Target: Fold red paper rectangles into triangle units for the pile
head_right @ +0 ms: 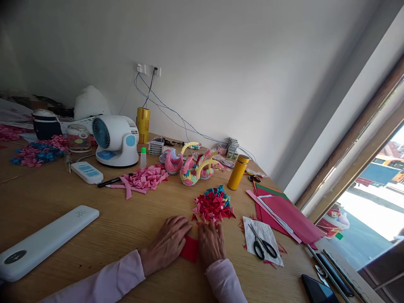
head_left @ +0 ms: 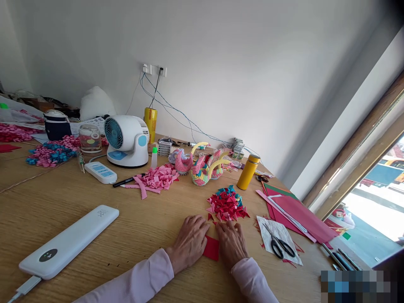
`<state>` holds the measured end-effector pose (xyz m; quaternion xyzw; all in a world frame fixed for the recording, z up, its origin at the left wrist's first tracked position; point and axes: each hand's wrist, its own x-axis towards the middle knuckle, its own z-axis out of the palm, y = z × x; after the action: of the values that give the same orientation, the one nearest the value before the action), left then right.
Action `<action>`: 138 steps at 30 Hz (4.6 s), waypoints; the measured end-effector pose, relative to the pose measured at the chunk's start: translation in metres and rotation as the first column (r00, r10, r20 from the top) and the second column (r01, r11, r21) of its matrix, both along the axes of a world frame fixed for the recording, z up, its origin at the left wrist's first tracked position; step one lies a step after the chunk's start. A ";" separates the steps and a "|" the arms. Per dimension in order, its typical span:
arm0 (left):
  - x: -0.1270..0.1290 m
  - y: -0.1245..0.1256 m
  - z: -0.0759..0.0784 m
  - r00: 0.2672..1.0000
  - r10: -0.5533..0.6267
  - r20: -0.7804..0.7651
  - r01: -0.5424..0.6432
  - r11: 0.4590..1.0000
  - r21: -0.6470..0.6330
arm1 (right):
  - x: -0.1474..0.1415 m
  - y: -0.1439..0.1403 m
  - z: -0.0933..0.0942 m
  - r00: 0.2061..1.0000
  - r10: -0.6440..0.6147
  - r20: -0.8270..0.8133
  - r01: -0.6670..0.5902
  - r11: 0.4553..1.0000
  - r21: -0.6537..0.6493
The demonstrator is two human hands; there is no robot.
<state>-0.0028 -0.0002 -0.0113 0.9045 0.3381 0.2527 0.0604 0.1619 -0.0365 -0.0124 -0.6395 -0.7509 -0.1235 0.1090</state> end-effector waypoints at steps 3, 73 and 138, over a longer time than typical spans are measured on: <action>-0.005 0.002 0.004 0.999 0.019 0.040 -0.016 0.998 -0.067 | 0.008 0.000 -0.002 1.000 0.015 -0.021 -0.014 0.999 0.045; -0.010 0.020 0.006 0.763 0.095 0.639 0.500 0.541 -0.677 | 0.005 -0.004 -0.010 0.103 0.070 -0.992 -0.154 0.987 0.054; -0.009 0.014 0.016 0.581 0.529 0.618 0.620 0.204 -0.758 | 0.162 -0.055 0.012 0.779 -0.612 0.134 0.619 0.718 -0.317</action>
<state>-0.0116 0.0135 0.0049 0.4269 0.3111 0.3562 0.7708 0.3235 -0.0915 -0.0002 -0.8600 -0.5062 -0.0259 -0.0589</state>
